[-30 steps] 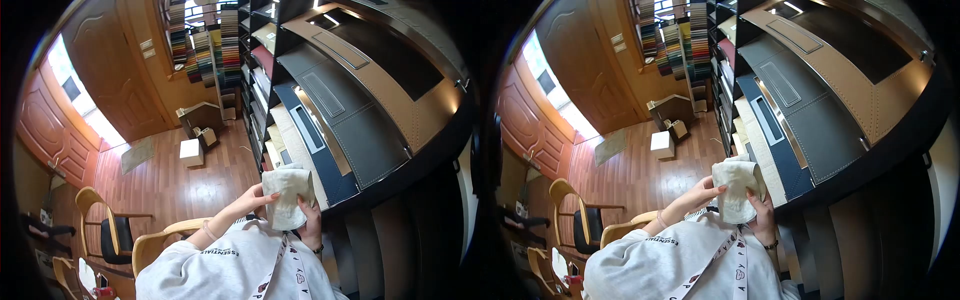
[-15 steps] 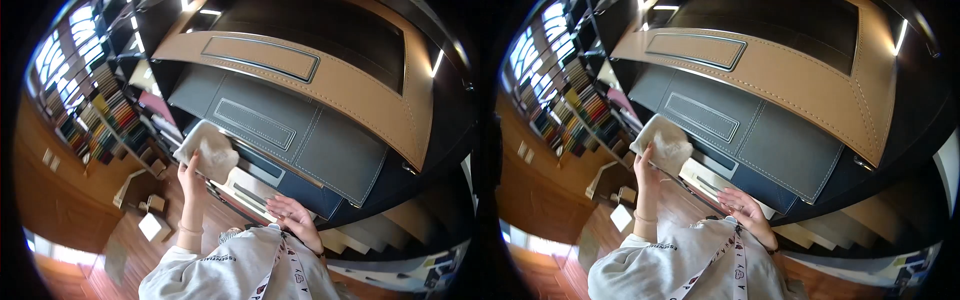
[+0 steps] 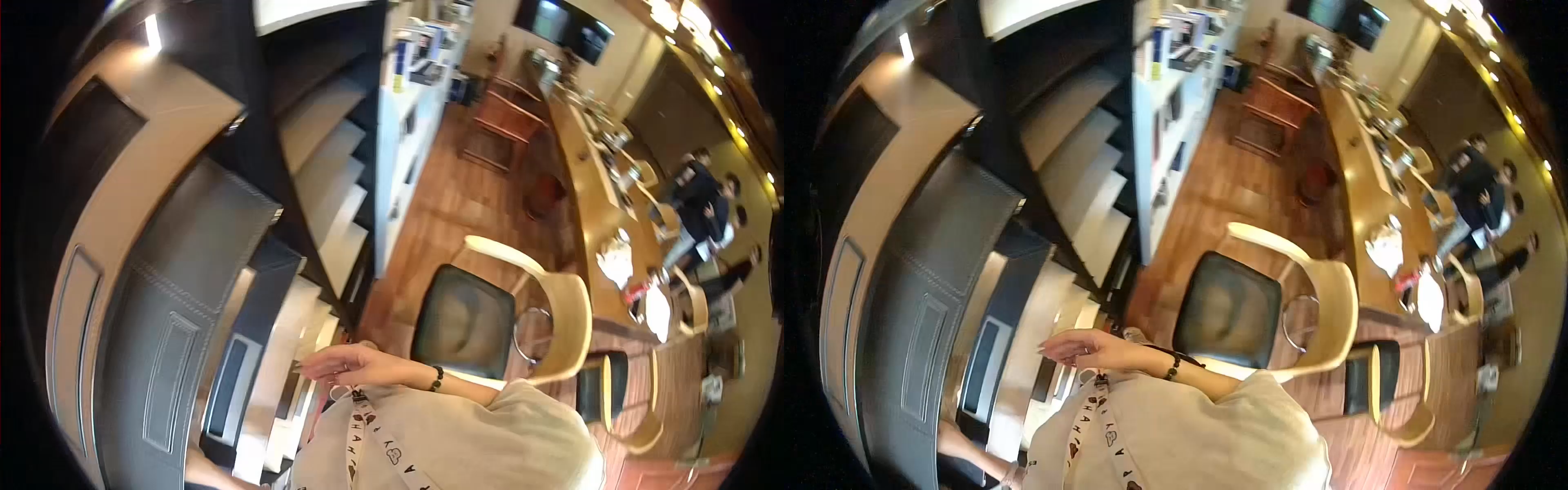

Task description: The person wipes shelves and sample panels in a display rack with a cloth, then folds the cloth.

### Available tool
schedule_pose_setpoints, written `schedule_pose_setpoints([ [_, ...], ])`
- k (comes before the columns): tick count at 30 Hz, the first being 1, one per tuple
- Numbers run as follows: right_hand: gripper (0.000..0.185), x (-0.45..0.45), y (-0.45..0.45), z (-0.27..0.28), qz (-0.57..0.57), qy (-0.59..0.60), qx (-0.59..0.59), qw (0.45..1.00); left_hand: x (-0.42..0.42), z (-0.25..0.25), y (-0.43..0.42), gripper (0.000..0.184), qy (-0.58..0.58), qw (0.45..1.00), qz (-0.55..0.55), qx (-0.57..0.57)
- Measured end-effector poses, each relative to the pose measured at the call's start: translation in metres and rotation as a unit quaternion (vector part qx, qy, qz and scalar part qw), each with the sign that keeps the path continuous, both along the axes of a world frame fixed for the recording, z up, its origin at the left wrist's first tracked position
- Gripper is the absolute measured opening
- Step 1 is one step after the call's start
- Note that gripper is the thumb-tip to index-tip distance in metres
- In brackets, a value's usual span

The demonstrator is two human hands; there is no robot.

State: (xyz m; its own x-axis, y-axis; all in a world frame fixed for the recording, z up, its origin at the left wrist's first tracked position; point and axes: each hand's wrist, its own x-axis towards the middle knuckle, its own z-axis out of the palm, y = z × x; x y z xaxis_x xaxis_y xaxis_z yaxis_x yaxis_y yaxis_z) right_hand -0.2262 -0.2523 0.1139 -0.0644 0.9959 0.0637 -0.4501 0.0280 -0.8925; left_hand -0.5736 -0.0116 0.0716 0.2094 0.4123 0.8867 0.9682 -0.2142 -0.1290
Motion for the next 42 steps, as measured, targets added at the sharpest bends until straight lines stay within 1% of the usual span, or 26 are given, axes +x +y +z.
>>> schedule_pose_setpoints([
  [3, 0.050, 0.001, -0.040, 0.000, -0.081, -0.010, -0.007, 0.997, 0.050, 0.012, 0.003, 0.024, -0.052, 0.993, -0.030, -0.100],
  [6, 0.049, -0.010, -0.073, -0.008, -0.136, 0.011, -0.018, 0.990, 0.059, 0.035, -0.022, 0.024, -0.082, 0.978, -0.002, -0.191],
  [9, 0.047, -0.019, -0.085, -0.014, -0.208, 0.039, 0.008, 0.977, 0.059, 0.050, -0.032, 0.024, -0.096, 0.955, 0.036, -0.278],
  [10, 0.047, -0.025, -0.086, -0.014, -0.217, 0.047, 0.013, 0.975, 0.047, 0.041, -0.019, 0.024, -0.087, 0.958, 0.028, -0.272],
  [12, 0.048, -0.036, -0.087, -0.003, -0.190, 0.036, 0.018, 0.981, 0.001, -0.008, 0.027, 0.024, -0.036, 0.977, -0.012, -0.209],
  [13, 0.049, -0.040, -0.089, 0.002, -0.174, 0.025, 0.020, 0.984, -0.009, -0.019, 0.038, 0.025, -0.016, 0.983, -0.031, -0.178],
  [14, 0.049, -0.044, -0.091, 0.005, -0.180, 0.026, 0.022, 0.983, -0.002, -0.005, 0.026, 0.025, -0.015, 0.984, -0.037, -0.176],
  [17, 0.046, -0.062, -0.098, 0.008, -0.180, -0.036, 0.079, 0.980, 0.008, 0.033, -0.036, 0.025, -0.022, 0.986, -0.160, -0.032],
  [18, 0.046, -0.067, -0.107, 0.012, -0.180, -0.038, 0.073, 0.980, 0.012, 0.036, -0.056, 0.025, -0.024, 0.986, -0.161, -0.037],
  [19, 0.046, -0.072, -0.120, 0.016, -0.190, -0.054, 0.072, 0.978, 0.017, 0.035, -0.077, 0.026, -0.108, 0.973, -0.188, -0.084],
  [21, 0.045, -0.085, -0.150, 0.021, -0.210, -0.086, 0.068, 0.972, 0.023, 0.031, -0.114, 0.028, -0.269, 0.918, -0.234, -0.175],
  [22, 0.045, -0.089, -0.169, 0.019, -0.213, -0.087, 0.063, 0.971, 0.027, 0.033, -0.127, 0.028, -0.270, 0.916, -0.236, -0.180],
  [24, 0.042, -0.098, -0.220, 0.012, -0.311, -0.135, 0.078, 0.937, 0.030, 0.039, -0.149, 0.029, -0.332, 0.857, -0.325, -0.224],
  [26, 0.040, -0.109, -0.277, 0.006, -0.420, -0.099, 0.022, 0.902, 0.038, 0.043, -0.162, 0.029, -0.387, 0.781, -0.415, -0.259],
  [28, 0.037, -0.124, -0.334, 0.011, -0.534, -0.080, -0.021, 0.841, 0.050, 0.046, -0.170, 0.029, -0.432, 0.690, -0.501, -0.293],
  [30, 0.033, -0.136, -0.390, -0.032, -0.588, -0.175, -0.123, 0.780, 0.073, 0.034, -0.169, 0.024, -0.400, 0.640, -0.580, -0.305],
  [31, 0.031, -0.148, -0.412, -0.043, -0.572, -0.240, -0.261, 0.739, 0.090, 0.037, -0.182, 0.022, -0.392, 0.632, -0.581, -0.331],
  [32, 0.029, -0.166, -0.431, -0.057, -0.541, -0.293, -0.392, 0.684, 0.109, 0.043, -0.200, 0.020, -0.377, 0.624, -0.583, -0.357],
  [34, 0.030, -0.211, -0.461, -0.092, -0.402, -0.437, -0.570, 0.568, 0.138, 0.050, -0.231, 0.017, -0.386, 0.534, -0.634, -0.405],
  [35, 0.030, -0.238, -0.466, -0.105, -0.412, -0.405, -0.578, 0.576, 0.150, 0.054, -0.238, 0.014, -0.337, 0.467, -0.692, -0.436],
  [36, 0.031, -0.259, -0.474, -0.113, -0.437, -0.330, -0.615, 0.567, 0.164, 0.057, -0.248, 0.013, -0.291, 0.388, -0.741, -0.464],
  [37, 0.032, -0.275, -0.477, -0.118, -0.460, -0.258, -0.647, 0.551, 0.177, 0.062, -0.262, 0.013, -0.250, 0.342, -0.766, -0.483],
  [38, 0.032, -0.290, -0.475, -0.122, -0.468, -0.239, -0.653, 0.545, 0.188, 0.069, -0.277, 0.013, -0.211, 0.295, -0.786, -0.500],
  [39, 0.032, -0.306, -0.472, -0.126, -0.558, -0.165, -0.590, 0.560, 0.198, 0.075, -0.291, 0.013, -0.196, 0.284, -0.788, -0.510],
  [41, 0.031, -0.338, -0.459, -0.135, -0.712, -0.011, -0.434, 0.552, 0.215, 0.086, -0.315, 0.019, -0.066, 0.270, -0.838, -0.469],
  [42, 0.031, -0.344, -0.453, -0.138, -0.719, 0.002, -0.433, 0.543, 0.226, 0.089, -0.327, 0.019, -0.052, 0.260, -0.841, -0.472],
])
